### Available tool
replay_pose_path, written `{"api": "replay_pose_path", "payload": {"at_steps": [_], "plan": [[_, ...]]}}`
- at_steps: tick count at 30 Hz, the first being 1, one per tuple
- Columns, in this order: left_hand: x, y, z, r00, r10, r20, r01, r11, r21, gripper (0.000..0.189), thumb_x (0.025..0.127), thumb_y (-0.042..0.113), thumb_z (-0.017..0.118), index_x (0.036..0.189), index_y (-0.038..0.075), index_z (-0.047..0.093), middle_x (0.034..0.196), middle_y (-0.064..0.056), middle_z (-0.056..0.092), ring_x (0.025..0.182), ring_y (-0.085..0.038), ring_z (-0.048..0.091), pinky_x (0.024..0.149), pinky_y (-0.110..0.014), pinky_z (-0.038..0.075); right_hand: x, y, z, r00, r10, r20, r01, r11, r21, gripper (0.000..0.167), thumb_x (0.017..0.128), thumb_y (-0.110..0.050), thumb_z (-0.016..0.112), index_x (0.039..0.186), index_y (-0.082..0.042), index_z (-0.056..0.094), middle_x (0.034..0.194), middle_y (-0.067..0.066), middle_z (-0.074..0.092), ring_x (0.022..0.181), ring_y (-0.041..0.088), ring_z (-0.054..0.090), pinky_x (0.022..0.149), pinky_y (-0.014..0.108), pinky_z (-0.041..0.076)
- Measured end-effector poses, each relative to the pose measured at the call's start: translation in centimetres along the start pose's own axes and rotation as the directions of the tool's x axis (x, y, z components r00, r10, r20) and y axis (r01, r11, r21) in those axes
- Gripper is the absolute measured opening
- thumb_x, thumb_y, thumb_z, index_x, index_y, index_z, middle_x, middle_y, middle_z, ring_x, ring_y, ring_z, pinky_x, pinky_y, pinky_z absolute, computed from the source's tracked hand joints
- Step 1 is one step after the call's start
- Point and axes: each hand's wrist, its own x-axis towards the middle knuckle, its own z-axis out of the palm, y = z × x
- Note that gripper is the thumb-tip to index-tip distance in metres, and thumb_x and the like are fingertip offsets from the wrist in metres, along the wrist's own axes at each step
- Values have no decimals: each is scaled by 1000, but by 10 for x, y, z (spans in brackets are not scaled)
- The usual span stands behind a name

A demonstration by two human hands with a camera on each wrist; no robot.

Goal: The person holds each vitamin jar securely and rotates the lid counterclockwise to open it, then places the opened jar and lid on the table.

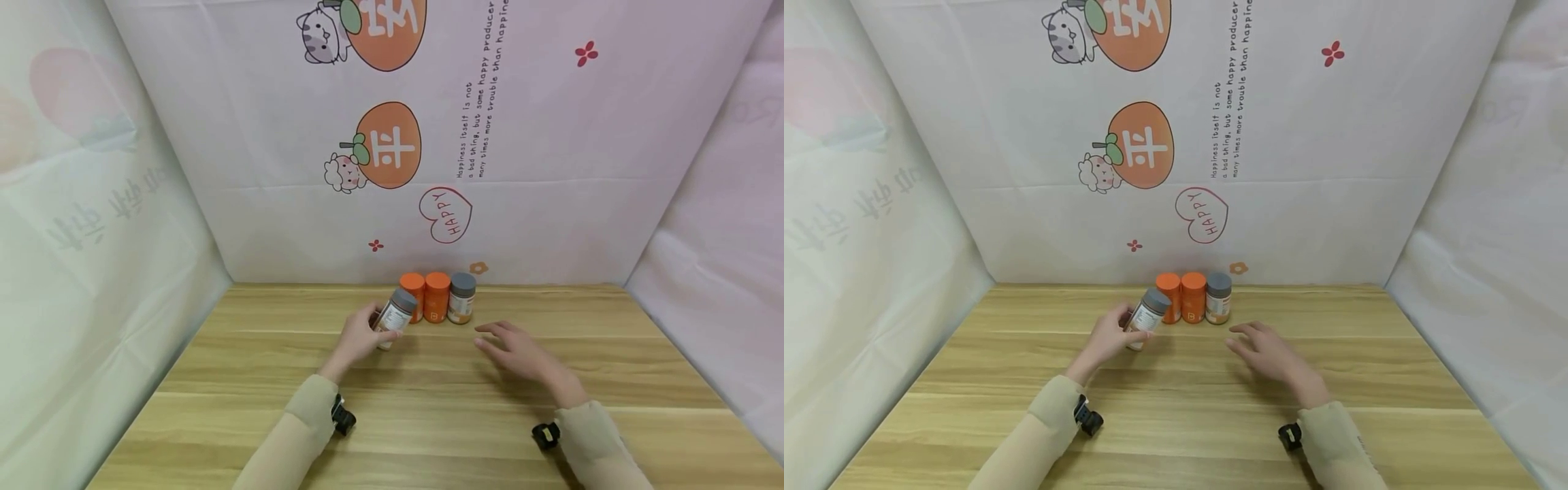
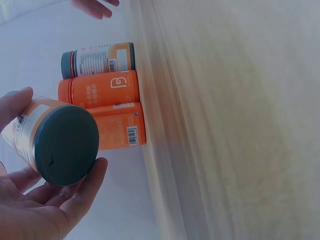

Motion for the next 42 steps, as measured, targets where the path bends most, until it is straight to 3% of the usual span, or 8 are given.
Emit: {"api": "replay_pose_path", "payload": {"at_steps": [13, 19, 27, 42], "plan": [[-14, 6, 8, 999, 20, 48, -22, 999, 30, 50, 73, 31, 80, 114, 11, 58, 96, -5, 64, 79, -15, 59, 66, -29, 49, 10, -20, 12, 1000, -21, -15, 22, 1000, 19, 51, 97, -47, 45, 132, -11, 54, 136, 18, 50, 117, 36, 54, 95, 55, 43], [-17, 8, 14, 997, 18, 74, -21, 999, 29, 49, 73, 34, 80, 111, 13, 58, 94, -4, 64, 77, -15, 58, 64, -30, 50, 13, -29, 14, 999, -35, -24, 36, 999, 22, 54, 96, -53, 41, 133, -15, 53, 135, 14, 51, 116, 34, 56, 93, 54, 45], [-19, 12, 19, 995, 19, 94, -22, 999, 37, 45, 73, 32, 80, 107, 11, 59, 90, -3, 64, 74, -14, 58, 60, -28, 50, 17, -39, 19, 996, -76, -48, 79, 995, 57, 51, 97, -49, 43, 135, -14, 51, 138, 15, 50, 116, 36, 55, 91, 54, 46], [-25, 24, 27, 991, 24, 134, -29, 999, 35, 49, 73, 35, 80, 111, 12, 60, 94, -2, 64, 77, -12, 58, 63, -28, 49, 20, -54, 18, 992, -101, -71, 109, 985, 132, 55, 96, -51, 42, 138, -16, 47, 137, 4, 52, 117, 28, 56, 93, 51, 46]]}}
